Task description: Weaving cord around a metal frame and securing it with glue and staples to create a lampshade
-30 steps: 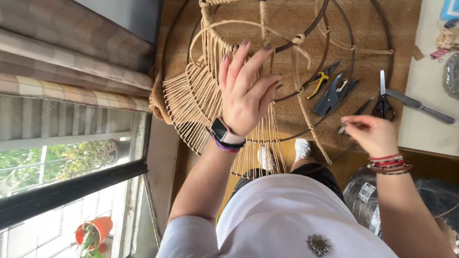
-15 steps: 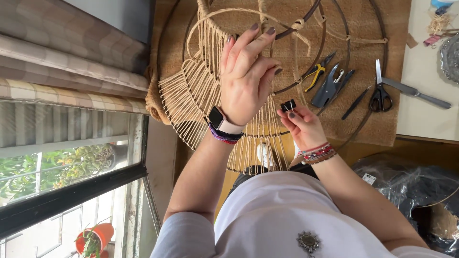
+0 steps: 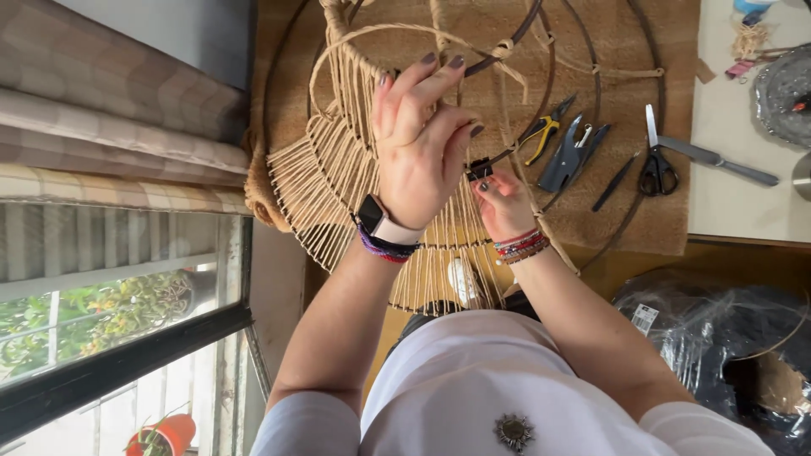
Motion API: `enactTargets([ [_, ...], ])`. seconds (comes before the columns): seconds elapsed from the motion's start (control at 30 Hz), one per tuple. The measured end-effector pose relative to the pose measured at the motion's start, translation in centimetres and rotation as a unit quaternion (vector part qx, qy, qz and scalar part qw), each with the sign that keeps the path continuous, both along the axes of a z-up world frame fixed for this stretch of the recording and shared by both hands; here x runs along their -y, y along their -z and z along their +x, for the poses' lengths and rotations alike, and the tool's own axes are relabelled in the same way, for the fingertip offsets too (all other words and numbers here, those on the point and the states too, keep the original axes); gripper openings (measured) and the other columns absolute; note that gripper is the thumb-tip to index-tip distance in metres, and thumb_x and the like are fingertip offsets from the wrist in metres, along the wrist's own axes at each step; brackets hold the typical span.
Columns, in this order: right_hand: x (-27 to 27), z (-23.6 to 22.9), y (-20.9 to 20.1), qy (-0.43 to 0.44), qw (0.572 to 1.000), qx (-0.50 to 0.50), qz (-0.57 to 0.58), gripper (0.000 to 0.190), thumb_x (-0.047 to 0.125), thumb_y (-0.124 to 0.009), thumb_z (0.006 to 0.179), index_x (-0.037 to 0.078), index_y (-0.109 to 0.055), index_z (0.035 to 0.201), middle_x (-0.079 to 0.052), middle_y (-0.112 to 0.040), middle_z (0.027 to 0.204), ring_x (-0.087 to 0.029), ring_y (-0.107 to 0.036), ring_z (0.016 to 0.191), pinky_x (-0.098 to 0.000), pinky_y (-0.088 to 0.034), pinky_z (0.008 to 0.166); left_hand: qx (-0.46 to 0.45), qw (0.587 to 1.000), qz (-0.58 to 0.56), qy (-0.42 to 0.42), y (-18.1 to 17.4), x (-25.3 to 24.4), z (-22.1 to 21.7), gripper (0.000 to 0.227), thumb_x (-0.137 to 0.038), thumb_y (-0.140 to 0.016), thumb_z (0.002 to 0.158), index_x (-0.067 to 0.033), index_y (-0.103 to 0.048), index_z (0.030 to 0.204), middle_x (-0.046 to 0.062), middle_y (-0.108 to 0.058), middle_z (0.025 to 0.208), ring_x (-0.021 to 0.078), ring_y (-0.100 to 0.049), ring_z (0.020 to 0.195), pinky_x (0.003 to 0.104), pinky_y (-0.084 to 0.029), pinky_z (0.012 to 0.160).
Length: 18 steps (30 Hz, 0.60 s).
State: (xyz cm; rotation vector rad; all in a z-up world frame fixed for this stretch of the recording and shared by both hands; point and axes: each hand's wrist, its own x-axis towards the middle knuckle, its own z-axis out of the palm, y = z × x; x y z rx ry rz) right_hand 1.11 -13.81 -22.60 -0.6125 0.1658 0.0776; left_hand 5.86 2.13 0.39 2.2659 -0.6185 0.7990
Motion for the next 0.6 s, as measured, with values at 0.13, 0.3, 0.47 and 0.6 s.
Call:
enactTargets([
  [0.13, 0.1, 0.6, 1.5, -0.019, 0.999, 0.033, 0.022, 0.032, -0.009, -0.078, 0.085, 0.012, -0.078, 0.109, -0.010, -0.078, 0.099, -0.020, -0.075, 0.090, -0.0308, -0.059, 0.086, 0.004, 1.000, -0.005, -0.002, 0.2, 0.1, 0.2, 0.006, -0.020, -0.075, 0.099, -0.0158, -0.078, 0.097, -0.001, -0.054, 0.142, 0.0273, -0.048, 0.138, 0.054, -0.032, 0.121],
  [0.3, -0.1, 0.4, -2.5, -0.056, 0.997, 0.039, 0.017, 0.021, 0.002, -0.080, 0.089, 0.017, -0.074, 0.103, -0.006, -0.075, 0.101, -0.018, -0.068, 0.091, -0.0304, -0.052, 0.088, 0.024, 1.000, -0.011, -0.005, 0.4, 0.3, 0.5, 0.006, -0.024, -0.079, 0.097, -0.0173, -0.079, 0.097, -0.001, -0.055, 0.139, 0.0257, -0.049, 0.134, 0.049, -0.037, 0.113],
  [0.47, 0.4, 0.0, -6.6, -0.116, 0.984, 0.037, -0.132, 0.058, 0.017, -0.076, 0.092, 0.011, -0.052, 0.144, -0.006, -0.061, 0.133, -0.014, -0.056, 0.102, -0.0270, -0.046, 0.086, 0.024, 1.000, -0.009, -0.009, -0.5, 0.3, 0.2, 0.011, -0.025, -0.083, 0.094, -0.0215, -0.081, 0.104, 0.002, -0.059, 0.134, 0.0270, -0.052, 0.131, 0.049, -0.033, 0.115],
  [0.6, 1.4, -1.1, -8.2, -0.109, 0.970, 0.012, -0.217, 0.044, 0.022, -0.076, 0.089, 0.004, -0.054, 0.123, -0.008, -0.059, 0.109, -0.016, -0.058, 0.098, -0.0336, -0.055, 0.090, 0.038, 0.999, -0.024, 0.010, -2.1, -0.7, 0.4, 0.022, -0.023, -0.072, 0.098, -0.0138, -0.072, 0.118, 0.012, -0.057, 0.137, 0.0272, -0.059, 0.123, 0.046, -0.044, 0.106],
])
